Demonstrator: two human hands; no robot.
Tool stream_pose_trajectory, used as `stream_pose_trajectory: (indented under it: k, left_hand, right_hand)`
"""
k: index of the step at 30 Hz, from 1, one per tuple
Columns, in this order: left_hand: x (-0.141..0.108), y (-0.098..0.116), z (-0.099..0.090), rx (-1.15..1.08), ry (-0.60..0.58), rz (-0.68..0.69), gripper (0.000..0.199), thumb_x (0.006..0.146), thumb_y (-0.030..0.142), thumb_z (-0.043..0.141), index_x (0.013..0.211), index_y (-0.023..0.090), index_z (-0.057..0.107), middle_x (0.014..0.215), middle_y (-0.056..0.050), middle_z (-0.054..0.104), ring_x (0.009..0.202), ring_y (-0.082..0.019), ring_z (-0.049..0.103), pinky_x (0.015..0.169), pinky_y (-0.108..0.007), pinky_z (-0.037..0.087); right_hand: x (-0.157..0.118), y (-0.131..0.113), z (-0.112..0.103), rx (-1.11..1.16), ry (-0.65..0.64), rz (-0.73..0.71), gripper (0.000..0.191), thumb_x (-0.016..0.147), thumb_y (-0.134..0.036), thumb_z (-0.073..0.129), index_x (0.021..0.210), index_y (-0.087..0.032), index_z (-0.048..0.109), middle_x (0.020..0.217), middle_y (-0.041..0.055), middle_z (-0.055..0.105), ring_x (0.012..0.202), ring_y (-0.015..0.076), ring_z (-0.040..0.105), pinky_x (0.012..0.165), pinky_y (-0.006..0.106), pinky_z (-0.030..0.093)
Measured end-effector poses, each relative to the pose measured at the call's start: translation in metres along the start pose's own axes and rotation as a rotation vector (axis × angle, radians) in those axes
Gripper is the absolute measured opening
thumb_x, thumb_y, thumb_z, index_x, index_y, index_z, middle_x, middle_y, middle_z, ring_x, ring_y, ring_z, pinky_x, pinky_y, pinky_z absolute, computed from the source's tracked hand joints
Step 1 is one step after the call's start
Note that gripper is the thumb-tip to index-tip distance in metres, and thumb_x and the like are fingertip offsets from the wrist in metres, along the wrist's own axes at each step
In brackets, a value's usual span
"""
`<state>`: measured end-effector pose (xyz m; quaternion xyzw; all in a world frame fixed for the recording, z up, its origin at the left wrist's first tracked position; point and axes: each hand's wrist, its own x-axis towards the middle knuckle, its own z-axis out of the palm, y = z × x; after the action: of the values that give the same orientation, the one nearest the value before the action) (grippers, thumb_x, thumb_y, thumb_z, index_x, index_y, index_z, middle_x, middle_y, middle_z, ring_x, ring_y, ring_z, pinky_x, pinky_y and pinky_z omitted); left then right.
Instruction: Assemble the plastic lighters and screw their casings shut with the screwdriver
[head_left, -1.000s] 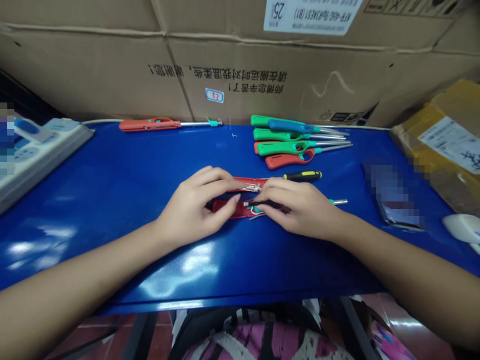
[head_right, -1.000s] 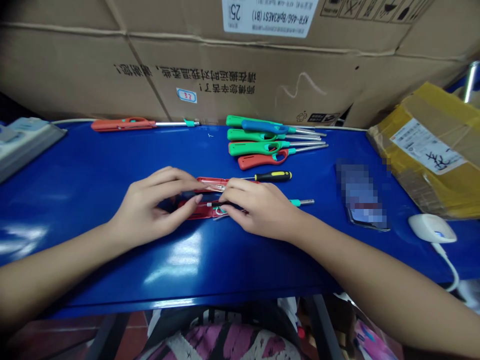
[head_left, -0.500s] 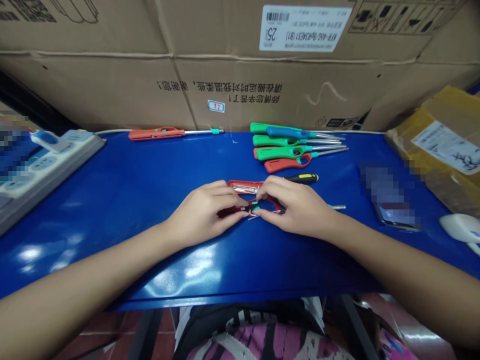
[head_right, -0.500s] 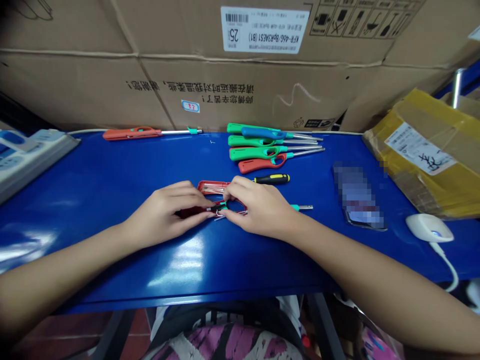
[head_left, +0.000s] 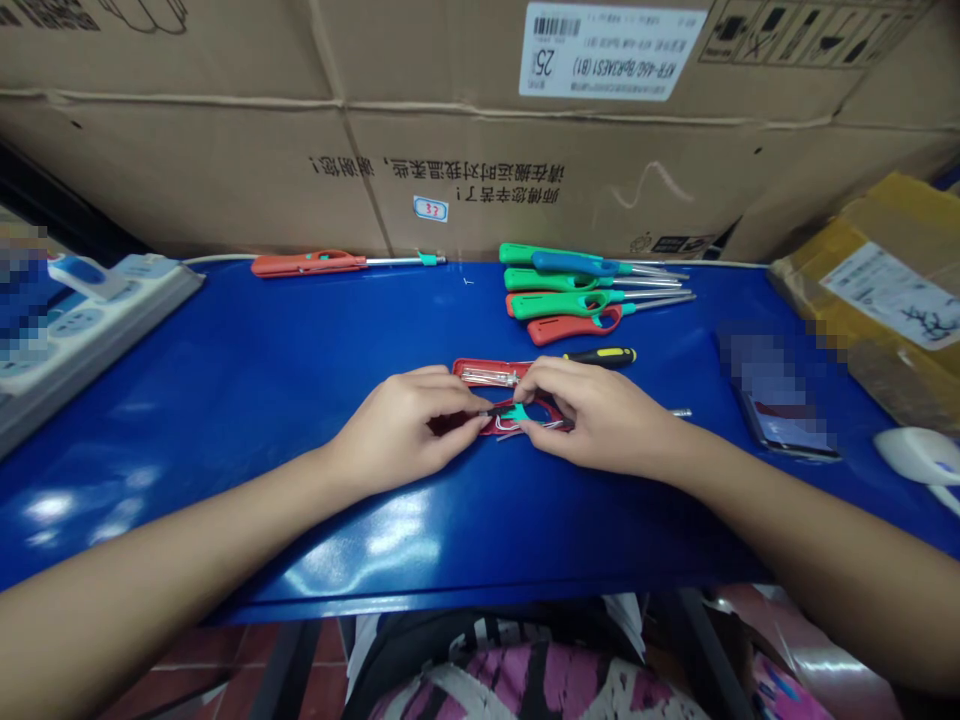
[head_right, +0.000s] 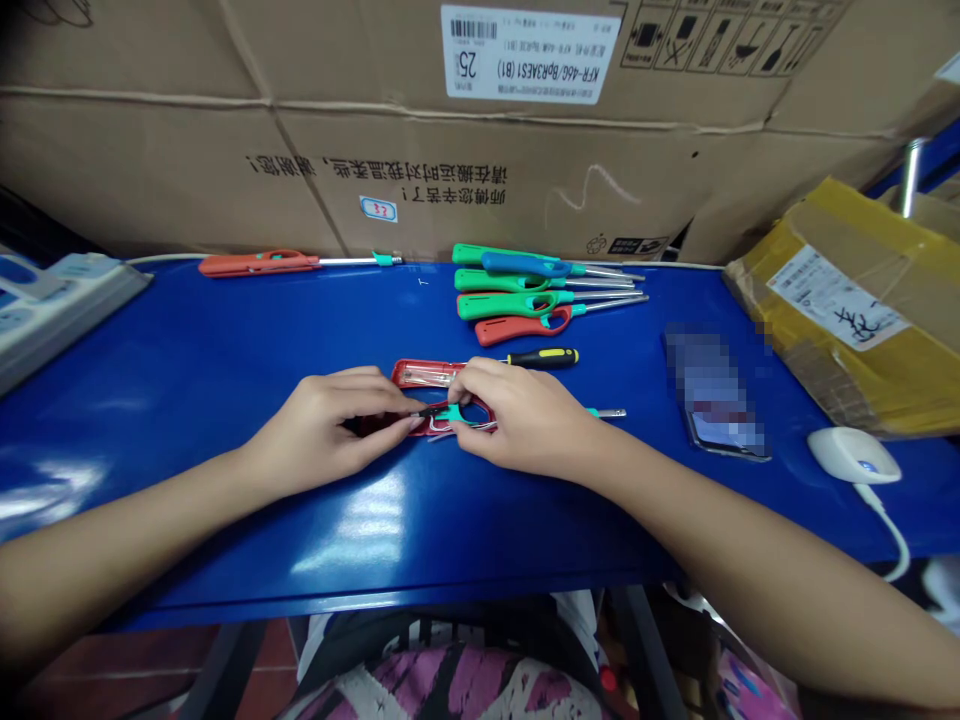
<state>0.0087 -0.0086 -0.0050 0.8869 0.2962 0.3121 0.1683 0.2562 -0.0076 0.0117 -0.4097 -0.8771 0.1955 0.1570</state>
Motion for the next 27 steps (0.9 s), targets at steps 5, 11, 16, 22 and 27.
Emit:
stream_pose_trajectory:
  k: [5,11,16,22,27]
  left_hand:
    - [0.0,-0.001,0.001,0.001,-0.005,0.001,0.013,0.092,0.018,0.068,0.099,0.014,0.078,0.088,-0.006,0.077,0.079,-0.017,0.069,0.073,-0.028,0.055]
    - [0.0,-0.001,0.001,0.002,0.011,0.022,0.013,0.093,0.018,0.068,0.099,0.013,0.078,0.088,-0.006,0.077,0.079,-0.016,0.071,0.074,-0.028,0.055]
    - [0.0,0.001,0.0,0.002,-0.016,0.016,0.014,0.093,0.018,0.068,0.1,0.013,0.079,0.088,-0.006,0.077,0.08,-0.016,0.071,0.074,-0.027,0.056]
    - [0.0,0.002,0.0,0.009,-0.024,-0.003,0.014,0.093,0.02,0.067,0.098,0.015,0.079,0.084,-0.006,0.076,0.076,-0.016,0.069,0.07,-0.027,0.055]
    - [0.0,0.001,0.0,0.003,-0.021,-0.011,0.014,0.093,0.021,0.066,0.095,0.015,0.078,0.082,-0.006,0.075,0.072,-0.015,0.067,0.066,-0.026,0.054]
  right_hand:
    - [0.0,-0.001,-0.001,-0.021,-0.004,0.042,0.016,0.084,-0.028,0.069,0.095,-0.019,0.061,0.092,0.0011,0.063,0.078,0.0146,0.056,0.066,0.026,0.038]
    - [-0.002,0.004,-0.005,-0.083,-0.059,-0.128,0.015,0.094,-0.027,0.059,0.083,-0.018,0.062,0.083,0.0011,0.064,0.068,0.0123,0.053,0.06,0.026,0.032]
    - [-0.004,0.005,-0.012,-0.135,-0.086,-0.229,0.015,0.095,-0.023,0.058,0.084,-0.015,0.064,0.084,0.0028,0.063,0.068,0.0123,0.052,0.059,0.026,0.032]
    - [-0.005,0.002,-0.014,-0.183,-0.071,-0.259,0.017,0.095,-0.022,0.055,0.081,-0.015,0.062,0.081,0.0029,0.061,0.065,0.0124,0.049,0.058,0.027,0.033]
    - [-0.005,0.004,-0.014,-0.21,-0.085,-0.272,0.018,0.099,-0.022,0.052,0.084,-0.016,0.061,0.086,0.0047,0.063,0.071,0.0148,0.053,0.063,0.028,0.037]
